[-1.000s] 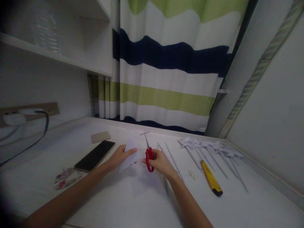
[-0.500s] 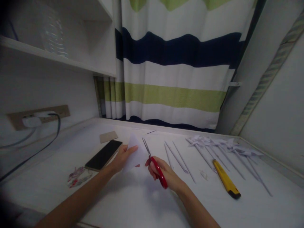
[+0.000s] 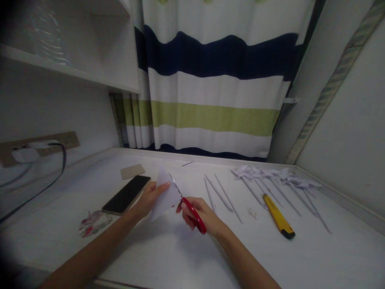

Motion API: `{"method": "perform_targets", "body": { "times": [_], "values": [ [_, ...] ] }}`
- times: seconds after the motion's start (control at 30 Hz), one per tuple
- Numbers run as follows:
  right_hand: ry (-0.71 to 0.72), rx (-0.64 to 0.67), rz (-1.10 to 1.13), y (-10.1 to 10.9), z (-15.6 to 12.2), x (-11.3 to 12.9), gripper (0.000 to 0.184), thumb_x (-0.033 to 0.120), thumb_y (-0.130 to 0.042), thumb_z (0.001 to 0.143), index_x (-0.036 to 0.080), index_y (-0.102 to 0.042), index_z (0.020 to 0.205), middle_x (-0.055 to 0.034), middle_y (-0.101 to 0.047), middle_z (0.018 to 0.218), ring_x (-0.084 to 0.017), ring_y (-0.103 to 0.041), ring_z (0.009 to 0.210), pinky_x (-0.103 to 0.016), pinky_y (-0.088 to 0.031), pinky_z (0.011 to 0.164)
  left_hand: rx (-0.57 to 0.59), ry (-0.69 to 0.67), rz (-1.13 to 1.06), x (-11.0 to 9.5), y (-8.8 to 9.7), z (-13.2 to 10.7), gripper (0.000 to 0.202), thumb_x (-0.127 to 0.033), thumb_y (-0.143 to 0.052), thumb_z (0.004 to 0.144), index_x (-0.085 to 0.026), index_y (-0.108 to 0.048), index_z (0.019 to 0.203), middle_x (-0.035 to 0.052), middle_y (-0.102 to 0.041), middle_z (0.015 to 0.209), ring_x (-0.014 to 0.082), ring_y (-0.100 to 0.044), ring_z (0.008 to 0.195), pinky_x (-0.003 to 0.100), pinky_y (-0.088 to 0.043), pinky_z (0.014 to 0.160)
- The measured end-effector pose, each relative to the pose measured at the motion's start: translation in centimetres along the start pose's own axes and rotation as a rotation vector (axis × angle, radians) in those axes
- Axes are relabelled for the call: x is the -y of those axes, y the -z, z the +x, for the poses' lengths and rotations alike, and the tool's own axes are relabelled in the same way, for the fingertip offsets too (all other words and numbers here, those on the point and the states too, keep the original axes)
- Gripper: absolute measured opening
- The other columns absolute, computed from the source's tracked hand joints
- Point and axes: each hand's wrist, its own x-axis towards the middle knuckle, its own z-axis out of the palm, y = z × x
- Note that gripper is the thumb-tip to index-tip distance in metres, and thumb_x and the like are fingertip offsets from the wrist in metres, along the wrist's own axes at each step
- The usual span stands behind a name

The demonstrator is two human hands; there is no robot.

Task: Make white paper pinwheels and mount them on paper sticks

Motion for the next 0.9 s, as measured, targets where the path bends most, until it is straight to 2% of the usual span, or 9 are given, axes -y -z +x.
{"method": "perform_targets", "body": {
  "times": [0.43,0.7,0.9],
  "values": [
    [-0.003,0.0,0.023,-0.02,0.12,-0.41,0.035,0.044,-0.043,0.08,0.012,-0.055,0.077,0.0059,-0.043,0.041,-0.005,-0.036,0.032,-0.017,-0.024,0.034,-0.041,-0.023,0.012,0.01,-0.14,-0.16,0.037,-0.043,-0.055,0.068,-0.009,-0.057,0.055,0.0044,-0.059,0.049,0.0129,-0.053,0.043,0.02,-0.036,0.04],
    [-0.023,-0.017,0.012,-0.29,0.08,-0.17,0.036,0.045,-0.042,0.08,0.012,-0.055,0.076,0.0057,-0.045,0.039,-0.005,-0.036,0.029,-0.018,-0.022,0.032,-0.018,-0.019,0.013,0.03,-0.12,-0.18,0.039,-0.044,-0.053,0.069,-0.008,-0.059,0.058,0.0069,-0.061,0.051,0.0152,-0.055,0.044,0.022,-0.039,0.042],
    [-0.038,-0.033,-0.004,-0.22,0.04,-0.07,0.034,0.044,-0.044,0.079,0.013,-0.055,0.073,0.0063,-0.045,0.037,-0.005,-0.035,0.028,-0.017,-0.021,0.031,-0.022,-0.018,0.003,0.19,0.0,-0.06,0.037,-0.044,-0.054,0.068,-0.009,-0.058,0.057,0.0055,-0.061,0.05,0.0143,-0.055,0.043,0.021,-0.039,0.041]
  ]
}}
